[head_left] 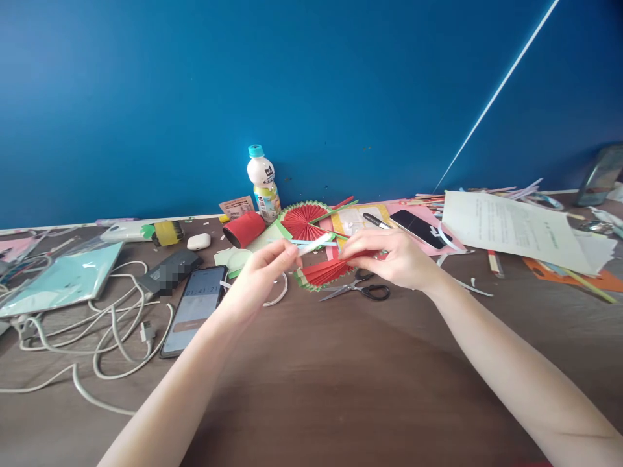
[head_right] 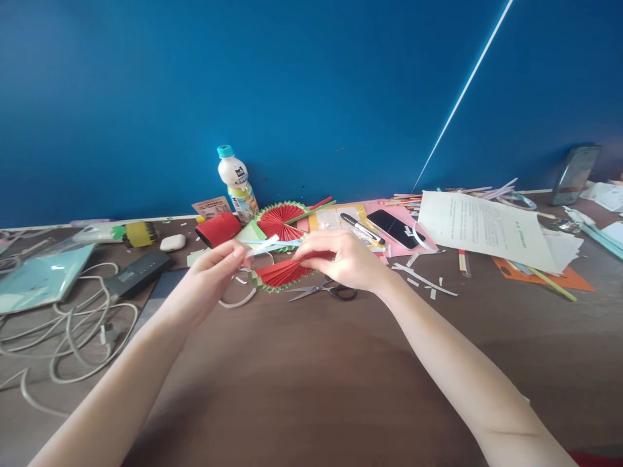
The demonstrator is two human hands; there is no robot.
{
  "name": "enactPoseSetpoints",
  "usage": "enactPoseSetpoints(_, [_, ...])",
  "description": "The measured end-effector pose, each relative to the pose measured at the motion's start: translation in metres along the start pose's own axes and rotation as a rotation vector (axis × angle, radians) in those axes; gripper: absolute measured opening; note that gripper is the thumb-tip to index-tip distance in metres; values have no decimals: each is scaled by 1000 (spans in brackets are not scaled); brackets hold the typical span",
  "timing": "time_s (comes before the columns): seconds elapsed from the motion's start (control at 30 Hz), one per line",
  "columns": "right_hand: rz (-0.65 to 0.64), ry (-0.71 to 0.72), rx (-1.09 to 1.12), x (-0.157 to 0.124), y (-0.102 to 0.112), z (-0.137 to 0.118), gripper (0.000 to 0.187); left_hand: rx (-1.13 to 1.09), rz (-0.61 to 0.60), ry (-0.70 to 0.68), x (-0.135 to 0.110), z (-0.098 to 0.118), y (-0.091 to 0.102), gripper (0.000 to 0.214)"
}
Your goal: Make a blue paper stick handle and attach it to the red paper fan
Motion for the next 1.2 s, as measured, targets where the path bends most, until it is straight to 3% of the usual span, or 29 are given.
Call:
enactPoseSetpoints(0.23, [22,53,26,1,-6,-9,10,98,-178,56,1,-2,-18,25])
enactPoseSetpoints(0.37, [70,-89,33,-2,-4,-9,7,69,-178,104,0,-3,-18,26])
enactPoseSetpoints(0.47, [111,-120,45,-4,-3,-9,12,28,-175,109,0,-4,-18,25])
enactPoseSetpoints(1.2, [67,-58,30,-1,-3,-13,8,57,-172,115,0,-4,-18,23])
Point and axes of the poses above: each hand's wrist, its own x-axis towards the middle knuckle, its own y-axis out of the back of the hand, z = x × y, the point moved 3 cm from there along x, towards the middle knuckle, and after that the axes turned 12 degrees about -z, right-handed, at the moved point
